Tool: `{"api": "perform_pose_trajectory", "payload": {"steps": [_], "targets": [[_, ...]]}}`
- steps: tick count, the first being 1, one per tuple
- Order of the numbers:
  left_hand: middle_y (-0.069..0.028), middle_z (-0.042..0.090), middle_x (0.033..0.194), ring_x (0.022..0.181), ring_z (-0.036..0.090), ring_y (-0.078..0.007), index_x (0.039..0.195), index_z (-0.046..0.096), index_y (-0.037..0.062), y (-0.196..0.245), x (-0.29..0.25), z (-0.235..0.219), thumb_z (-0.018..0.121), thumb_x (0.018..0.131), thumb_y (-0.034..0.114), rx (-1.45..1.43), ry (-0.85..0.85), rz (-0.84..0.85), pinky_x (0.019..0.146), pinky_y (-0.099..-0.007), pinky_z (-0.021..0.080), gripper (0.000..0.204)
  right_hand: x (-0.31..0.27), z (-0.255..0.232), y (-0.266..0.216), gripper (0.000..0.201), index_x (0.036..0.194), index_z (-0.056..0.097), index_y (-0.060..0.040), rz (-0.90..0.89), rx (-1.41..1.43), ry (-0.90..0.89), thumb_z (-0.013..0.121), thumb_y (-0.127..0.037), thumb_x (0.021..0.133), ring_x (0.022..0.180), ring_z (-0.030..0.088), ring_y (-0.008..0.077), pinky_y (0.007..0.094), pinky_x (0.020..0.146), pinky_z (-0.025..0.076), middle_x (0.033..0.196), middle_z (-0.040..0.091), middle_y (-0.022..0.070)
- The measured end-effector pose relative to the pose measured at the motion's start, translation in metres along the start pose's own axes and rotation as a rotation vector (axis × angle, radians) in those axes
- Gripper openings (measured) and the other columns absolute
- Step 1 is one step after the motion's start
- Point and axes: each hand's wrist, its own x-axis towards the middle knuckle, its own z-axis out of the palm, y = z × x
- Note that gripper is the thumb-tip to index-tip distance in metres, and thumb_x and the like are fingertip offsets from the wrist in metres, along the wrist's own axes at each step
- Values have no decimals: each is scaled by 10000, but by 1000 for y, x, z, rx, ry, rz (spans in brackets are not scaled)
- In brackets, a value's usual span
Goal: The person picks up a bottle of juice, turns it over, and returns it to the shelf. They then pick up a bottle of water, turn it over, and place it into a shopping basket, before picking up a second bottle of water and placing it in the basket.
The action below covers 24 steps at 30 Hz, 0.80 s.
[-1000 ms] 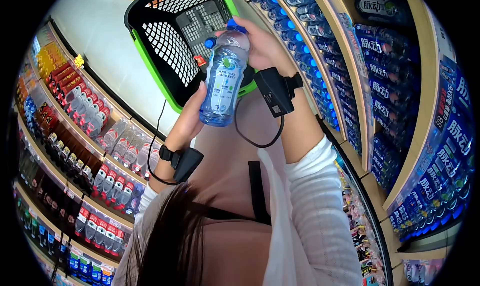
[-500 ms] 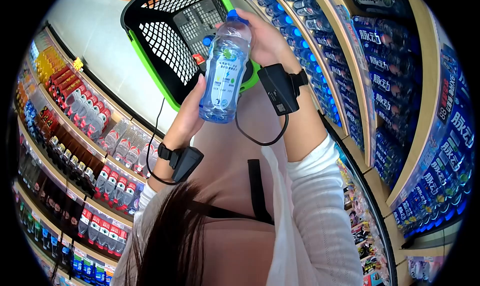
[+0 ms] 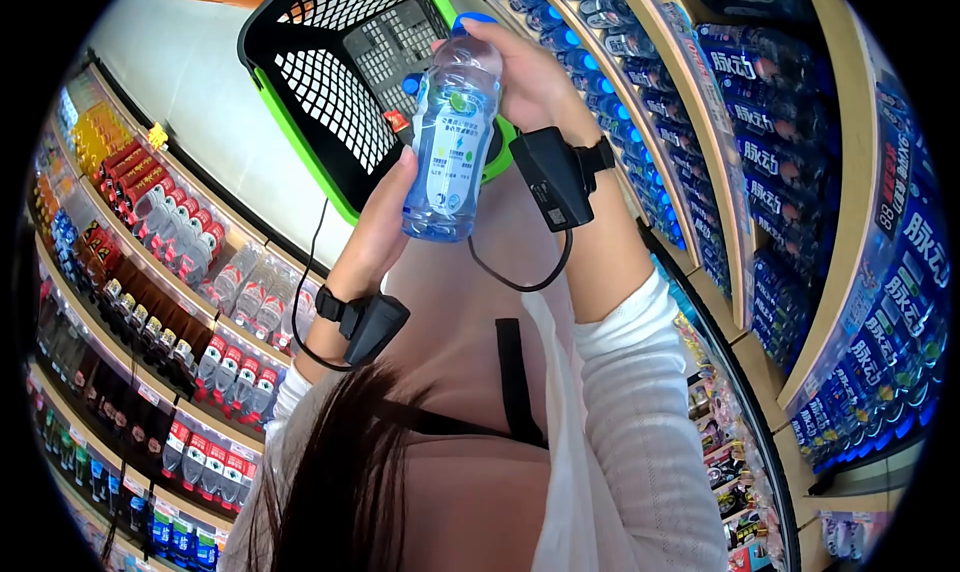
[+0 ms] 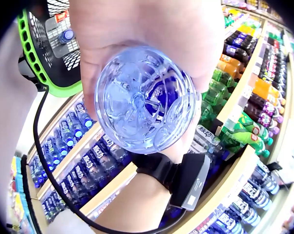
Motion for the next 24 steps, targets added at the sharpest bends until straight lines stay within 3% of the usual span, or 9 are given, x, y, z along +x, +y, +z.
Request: {"api": "perform_pose_trajectory", "payload": {"steps": [4,7,10,13,16,17,20,21,24], "targets": [[-69,575,973,838,560,-94,1095,462,-28,0,-1,12,453,918,357,74,163,89,751,-231,447,424,-5,3,2,352,1096,541,-35,-81,-69,31,516,-311,879,912,595,171,320,809,469,1030,615,93],[-93,577,958,839,556,-105,1101,447,-43,-11,6,5,561,865,330,234,252,151,749,-237,445,456,-11,8,3,291,1056,571,-91,-91,-109,29,521,-319,882,839,601,134,298,726,474,940,630,26],[-116,567,951,852,552,-140,1094,438,-52,-14,7,3,633,809,320,514,345,206,753,-261,449,508,-9,3,6,290,1013,574,-69,-74,-141,21,514,-323,885,805,607,137,297,709,478,922,635,45],[-65,538,994,872,518,-108,1134,420,-17,-13,2,8,608,840,233,785,343,302,759,-248,438,429,2,-7,14,315,969,569,-42,-97,-102,103,509,-339,882,813,618,176,311,728,492,908,636,90],[-112,546,973,890,533,-162,1117,430,-17,-9,-1,7,664,782,260,627,299,317,772,-278,435,494,-1,-13,13,338,949,560,-19,-116,2,50,510,-345,874,860,620,233,343,765,504,904,630,139],[-90,544,996,904,521,-146,1128,433,1,-14,0,-1,596,843,273,542,268,296,797,-266,417,426,-2,-15,13,353,954,556,-18,-153,5,35,484,-354,876,916,608,281,370,802,501,921,622,163],[-67,536,1021,916,512,-136,1136,438,7,-13,3,-9,467,914,334,130,224,197,826,-264,398,397,-6,-12,12,382,968,552,-19,-175,107,-24,456,-378,879,932,603,289,376,814,496,947,616,170],[-75,526,1106,996,511,-153,1197,423,23,-13,4,-16,322,950,404,186,151,180,884,-294,391,466,-7,-11,13,434,985,551,-21,-188,88,5,448,-425,862,946,596,304,400,822,493,965,611,175],[-100,498,1197,1077,500,-185,1255,389,22,-11,-3,-15,266,954,420,-239,14,-37,931,-334,387,514,-7,-9,14,476,995,552,-27,-222,123,-24,468,-467,833,949,594,316,430,818,494,966,610,177]]}}
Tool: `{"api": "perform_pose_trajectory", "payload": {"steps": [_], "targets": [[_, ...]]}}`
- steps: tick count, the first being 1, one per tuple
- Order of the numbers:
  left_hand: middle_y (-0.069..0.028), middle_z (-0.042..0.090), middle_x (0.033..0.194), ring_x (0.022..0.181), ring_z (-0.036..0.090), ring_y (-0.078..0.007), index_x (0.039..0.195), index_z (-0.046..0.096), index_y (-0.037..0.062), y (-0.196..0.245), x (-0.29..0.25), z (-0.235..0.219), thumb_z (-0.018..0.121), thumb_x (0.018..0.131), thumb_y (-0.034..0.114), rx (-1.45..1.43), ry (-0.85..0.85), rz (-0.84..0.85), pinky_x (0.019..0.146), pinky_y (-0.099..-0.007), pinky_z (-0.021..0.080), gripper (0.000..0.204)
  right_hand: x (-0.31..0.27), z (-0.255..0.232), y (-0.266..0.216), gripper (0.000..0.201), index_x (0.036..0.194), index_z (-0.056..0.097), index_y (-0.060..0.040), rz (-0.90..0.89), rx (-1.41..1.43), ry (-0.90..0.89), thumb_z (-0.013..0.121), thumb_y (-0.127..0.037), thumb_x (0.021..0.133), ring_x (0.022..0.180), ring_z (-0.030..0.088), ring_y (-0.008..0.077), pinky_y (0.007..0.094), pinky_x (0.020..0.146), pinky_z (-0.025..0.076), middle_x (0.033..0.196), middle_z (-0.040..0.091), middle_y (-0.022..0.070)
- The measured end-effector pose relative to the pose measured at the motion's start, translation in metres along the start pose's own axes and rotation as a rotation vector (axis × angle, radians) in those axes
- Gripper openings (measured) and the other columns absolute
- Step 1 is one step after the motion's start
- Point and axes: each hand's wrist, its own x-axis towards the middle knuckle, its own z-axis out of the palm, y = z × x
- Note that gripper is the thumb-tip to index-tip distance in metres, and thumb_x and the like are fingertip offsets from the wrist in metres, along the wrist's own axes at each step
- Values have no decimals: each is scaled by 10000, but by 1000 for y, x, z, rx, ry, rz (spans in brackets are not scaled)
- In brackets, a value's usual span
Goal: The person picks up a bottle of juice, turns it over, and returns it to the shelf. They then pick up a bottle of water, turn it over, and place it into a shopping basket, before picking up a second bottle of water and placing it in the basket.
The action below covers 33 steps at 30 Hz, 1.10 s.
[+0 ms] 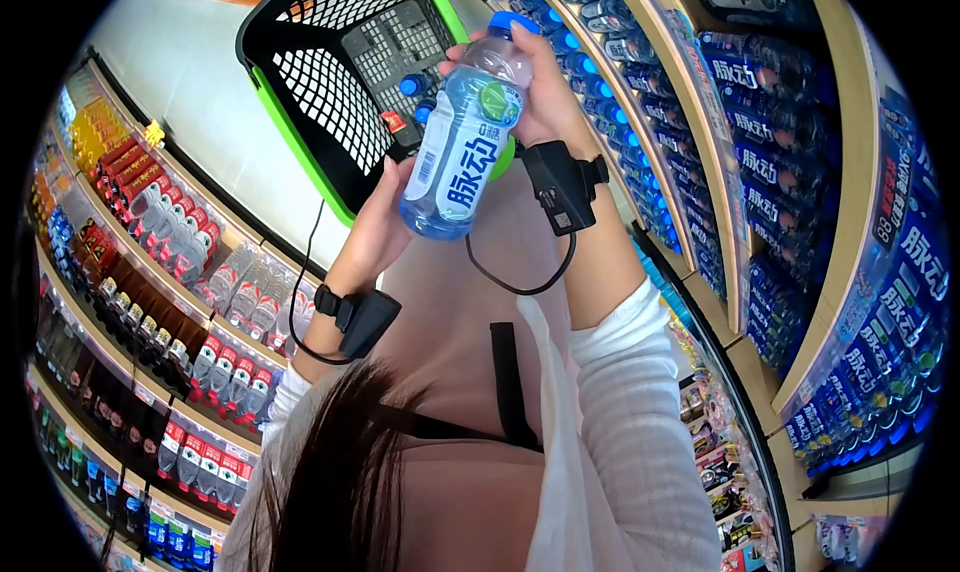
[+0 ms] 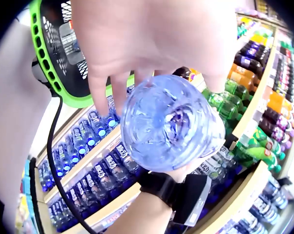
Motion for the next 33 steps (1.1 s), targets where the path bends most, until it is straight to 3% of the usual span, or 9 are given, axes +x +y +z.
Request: {"api": "perform_pose_trajectory", "payload": {"steps": [1,4,7,10,13,16,17,26,33], "targets": [[-117,469,1250,1121,484,-203,1283,356,3,4,-4,2,238,957,415,-61,-69,-57,952,-362,386,539,0,2,0,501,1006,552,-30,0,12,9,476,-486,814,937,596,323,452,811,495,984,606,184],[-114,475,1242,1105,494,-189,1286,351,1,-4,-6,0,283,951,413,-138,-156,-87,936,-355,400,535,0,-1,3,487,1010,551,-2,1,145,-129,433,-448,855,998,569,325,416,835,476,1040,584,208],[-101,494,1208,1069,510,-165,1284,360,21,-7,-5,1,366,940,381,-55,-150,41,905,-323,416,499,-3,7,4,501,1020,550,-2,-17,122,-66,428,-458,853,999,568,317,408,842,472,1048,581,204],[-80,518,1143,1004,517,-126,1258,389,15,-16,-5,0,478,908,320,-15,-51,90,855,-274,422,472,1,12,1,483,1032,541,-11,-27,-8,-88,451,-448,848,934,586,293,420,862,469,1022,591,177],[-76,525,1077,948,505,-108,1207,414,-12,-14,-2,1,557,870,260,375,173,219,813,-246,416,457,0,13,7,403,1050,545,-12,-4,-120,74,444,-367,888,914,591,249,373,834,473,1008,603,149],[-82,523,1050,931,497,-111,1171,422,-27,-8,-1,1,612,830,228,509,234,352,806,-243,411,466,-3,10,18,334,1058,552,-28,32,-77,181,453,-307,905,899,596,201,336,798,472,989,615,116],[-87,520,1032,927,497,-122,1147,432,-28,-8,-1,-2,636,813,219,509,249,340,807,-246,414,463,-3,6,21,323,1057,553,-34,35,-89,131,487,-304,893,884,597,170,312,791,467,973,623,89],[-131,494,1045,941,489,-155,1144,382,-37,-32,0,-7,686,771,240,667,346,436,803,-264,420,555,-13,31,26,198,964,548,-65,66,-103,267,623,-173,815,795,587,139,289,722,474,872,606,39],[-139,492,1029,939,493,-170,1121,391,-46,-28,-6,-2,701,751,248,720,374,472,809,-277,423,566,-9,30,31,168,930,561,-65,55,-123,307,598,-197,833,793,586,134,283,710,471,861,610,41]]}}
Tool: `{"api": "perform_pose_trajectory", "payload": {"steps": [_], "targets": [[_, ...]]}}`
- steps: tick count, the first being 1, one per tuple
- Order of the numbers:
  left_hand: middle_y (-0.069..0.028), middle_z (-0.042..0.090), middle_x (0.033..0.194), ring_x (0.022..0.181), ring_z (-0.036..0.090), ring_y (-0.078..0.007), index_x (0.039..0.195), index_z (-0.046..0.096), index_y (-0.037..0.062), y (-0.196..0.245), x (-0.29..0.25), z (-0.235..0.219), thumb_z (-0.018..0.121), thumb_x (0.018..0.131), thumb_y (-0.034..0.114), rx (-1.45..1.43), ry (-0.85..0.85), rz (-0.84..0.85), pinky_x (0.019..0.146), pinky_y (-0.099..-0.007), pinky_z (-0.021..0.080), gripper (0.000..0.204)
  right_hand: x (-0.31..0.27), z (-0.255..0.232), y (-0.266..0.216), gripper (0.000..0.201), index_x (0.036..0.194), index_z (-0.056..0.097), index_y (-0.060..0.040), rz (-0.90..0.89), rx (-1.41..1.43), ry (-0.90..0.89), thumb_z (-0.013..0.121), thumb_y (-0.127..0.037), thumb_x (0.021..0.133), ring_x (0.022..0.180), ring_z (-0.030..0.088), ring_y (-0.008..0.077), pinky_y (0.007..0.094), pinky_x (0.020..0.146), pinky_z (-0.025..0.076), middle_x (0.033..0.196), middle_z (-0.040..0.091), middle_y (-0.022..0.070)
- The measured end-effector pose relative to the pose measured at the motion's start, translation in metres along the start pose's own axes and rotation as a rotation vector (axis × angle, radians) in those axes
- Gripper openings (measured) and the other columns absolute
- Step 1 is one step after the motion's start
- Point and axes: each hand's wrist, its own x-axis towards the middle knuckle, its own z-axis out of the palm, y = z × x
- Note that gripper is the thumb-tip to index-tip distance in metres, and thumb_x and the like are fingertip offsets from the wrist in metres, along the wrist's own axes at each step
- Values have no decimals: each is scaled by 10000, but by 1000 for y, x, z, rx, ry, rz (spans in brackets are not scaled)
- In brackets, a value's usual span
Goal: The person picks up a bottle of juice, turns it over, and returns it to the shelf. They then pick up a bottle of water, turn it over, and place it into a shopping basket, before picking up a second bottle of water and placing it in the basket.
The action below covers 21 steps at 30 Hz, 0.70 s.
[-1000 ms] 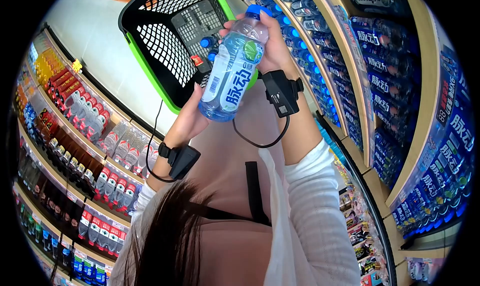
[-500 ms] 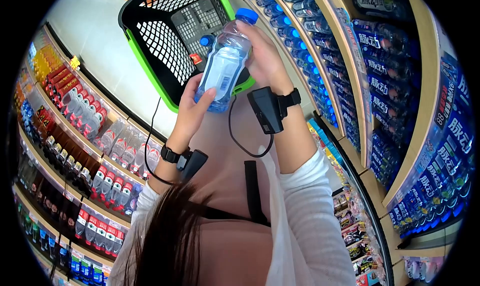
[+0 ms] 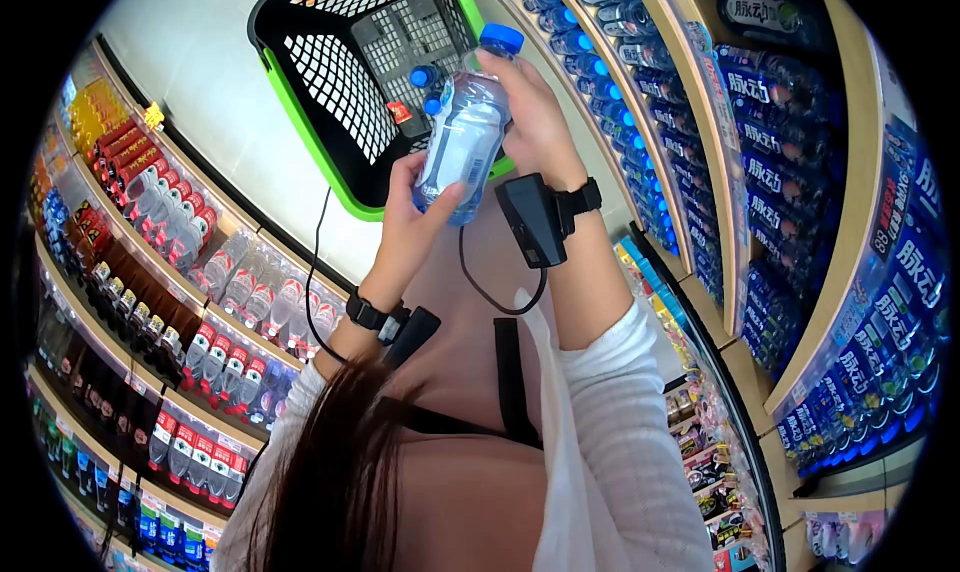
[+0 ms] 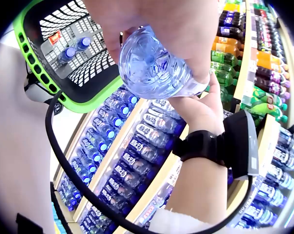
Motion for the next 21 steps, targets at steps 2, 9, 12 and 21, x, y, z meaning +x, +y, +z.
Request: {"api": "perform_pose_trajectory", "payload": {"steps": [2,9,12,21], "targets": [[-141,493,1029,939,494,-174,1122,390,-49,2,2,-1,701,749,249,-24,4,16,808,-280,424,569,1,3,-1,166,931,569,-64,-15,6,-40,589,-201,839,798,586,133,283,719,469,864,613,41],[-153,491,1034,960,496,-199,1127,389,-52,2,8,-5,710,738,259,-34,5,27,831,-301,414,592,4,7,-2,185,953,582,-65,0,-12,-90,569,-217,848,824,588,139,292,750,461,894,624,39],[-157,491,1039,970,495,-206,1128,389,-51,-9,11,-4,718,730,266,-21,27,58,839,-307,409,606,10,4,0,187,946,585,-66,-1,-13,-95,564,-226,852,827,588,139,291,756,459,888,626,39],[-155,496,1047,978,500,-226,1139,399,-39,-31,23,-19,742,699,281,44,43,66,852,-317,404,643,40,-1,-4,229,959,581,-43,40,-204,-97,577,-242,847,796,587,131,277,722,456,872,625,45]]}}
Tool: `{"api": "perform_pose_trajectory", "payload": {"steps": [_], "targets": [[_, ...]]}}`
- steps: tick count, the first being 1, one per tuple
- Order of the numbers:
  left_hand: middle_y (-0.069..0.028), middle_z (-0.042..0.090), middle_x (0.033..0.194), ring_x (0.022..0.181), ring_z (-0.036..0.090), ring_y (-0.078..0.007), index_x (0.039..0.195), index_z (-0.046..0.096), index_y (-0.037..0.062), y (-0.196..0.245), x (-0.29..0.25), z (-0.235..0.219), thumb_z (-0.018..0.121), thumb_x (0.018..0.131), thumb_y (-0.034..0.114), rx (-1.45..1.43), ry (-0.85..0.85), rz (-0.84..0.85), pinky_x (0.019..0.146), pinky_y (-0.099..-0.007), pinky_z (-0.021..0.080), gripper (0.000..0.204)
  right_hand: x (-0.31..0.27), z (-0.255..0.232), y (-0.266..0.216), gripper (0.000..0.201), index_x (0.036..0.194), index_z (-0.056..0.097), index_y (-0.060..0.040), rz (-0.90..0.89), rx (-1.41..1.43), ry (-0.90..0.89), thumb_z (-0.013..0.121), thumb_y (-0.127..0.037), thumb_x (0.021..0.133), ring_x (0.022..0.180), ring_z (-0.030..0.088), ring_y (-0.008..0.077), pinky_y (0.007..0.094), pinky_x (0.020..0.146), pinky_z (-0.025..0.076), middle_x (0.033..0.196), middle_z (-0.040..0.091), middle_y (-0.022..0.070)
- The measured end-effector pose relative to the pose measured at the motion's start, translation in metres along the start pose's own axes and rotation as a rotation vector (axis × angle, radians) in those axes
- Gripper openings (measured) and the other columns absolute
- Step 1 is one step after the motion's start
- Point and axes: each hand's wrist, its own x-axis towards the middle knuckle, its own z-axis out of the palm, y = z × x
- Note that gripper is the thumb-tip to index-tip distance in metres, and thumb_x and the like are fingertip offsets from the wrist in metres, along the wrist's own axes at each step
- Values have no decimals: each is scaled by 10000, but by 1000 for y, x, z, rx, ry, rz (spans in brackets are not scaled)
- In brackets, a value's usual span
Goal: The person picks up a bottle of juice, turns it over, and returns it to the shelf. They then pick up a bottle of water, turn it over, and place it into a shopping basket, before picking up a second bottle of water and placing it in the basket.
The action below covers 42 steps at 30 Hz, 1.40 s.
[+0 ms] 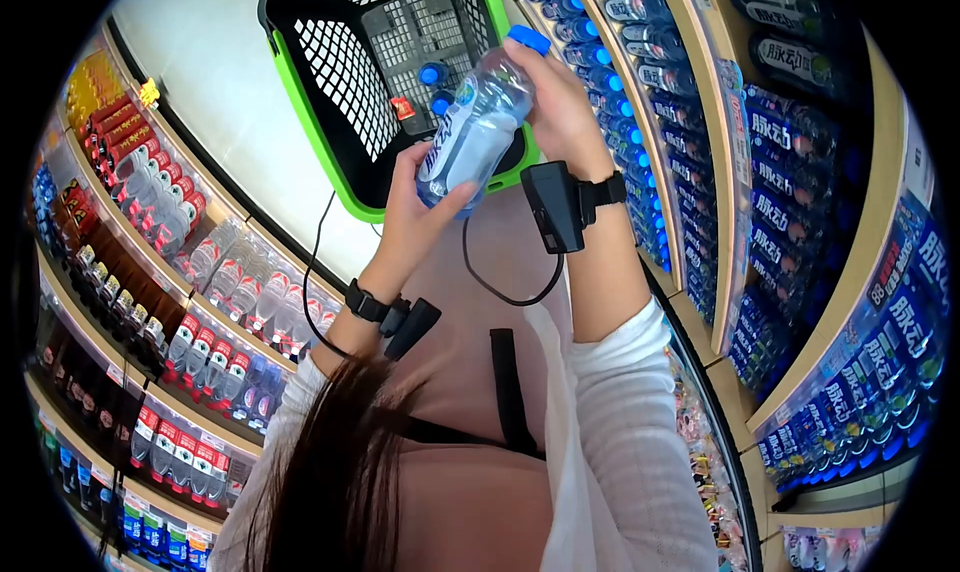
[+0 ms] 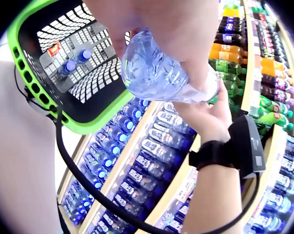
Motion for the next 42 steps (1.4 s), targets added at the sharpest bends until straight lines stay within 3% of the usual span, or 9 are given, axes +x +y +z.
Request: {"api": "perform_pose_trajectory", "payload": {"steps": [3,10,15,19,22,25,31,40,42], "targets": [[-104,482,1068,1007,468,-164,1169,382,1,-10,8,-20,726,721,209,76,-104,19,886,-286,381,602,1,2,-1,191,932,610,-35,-17,-115,32,604,-197,831,787,581,100,240,714,436,862,628,16],[-83,484,1112,1050,467,-170,1200,395,28,-57,15,-48,715,722,135,-82,-126,-47,904,-297,383,586,7,27,19,146,847,605,-23,-46,-383,110,682,-111,760,653,530,44,175,587,404,767,601,-10],[-109,484,1151,1064,480,-203,1183,416,53,-84,7,-71,660,775,96,-253,161,-236,915,-318,391,477,29,56,53,269,764,508,-36,-290,-668,250,750,-130,693,581,457,37,188,511,379,685,527,-26],[-91,494,1146,1076,469,-165,1162,428,55,-107,-4,-91,593,818,49,-355,225,-318,851,-281,419,381,107,50,95,355,713,411,-66,-380,-713,301,753,-156,679,554,407,44,212,484,357,634,453,-30],[-75,510,1117,1034,486,-141,1164,436,57,-126,-11,-91,554,838,43,-370,240,-323,823,-257,416,347,190,41,133,435,770,410,-28,-345,-1109,299,720,-315,664,582,531,247,354,560,428,637,524,112],[-67,505,1116,1036,487,-135,1172,435,46,-148,-7,-84,524,857,41,-432,248,-345,858,-266,402,327,262,44,163,491,876,472,7,-190,-1367,283,655,-395,661,789,589,386,427,685,453,817,603,228],[-92,523,1110,1031,512,-170,1154,449,33,-166,25,-82,447,910,144,-944,348,-533,884,-316,419,269,351,33,202,606,1111,492,-1,-84,-1736,283,652,-379,665,957,582,332,402,811,463,1007,606,212],[-112,533,1101,1015,523,-182,1147,446,19,-174,44,-86,436,918,165,-908,399,-544,875,-322,422,272,380,9,226,619,1102,505,-35,47,-1738,291,677,-448,674,995,578,305,429,844,434,1045,610,168],[-113,543,1095,1014,525,-187,1153,445,18,-162,46,-84,441,913,162,-875,406,-553,879,-317,417,280,383,-5,226,655,1134,463,-29,126,-1555,280,693,-436,675,1024,555,337,447,869,420,1095,581,185]]}}
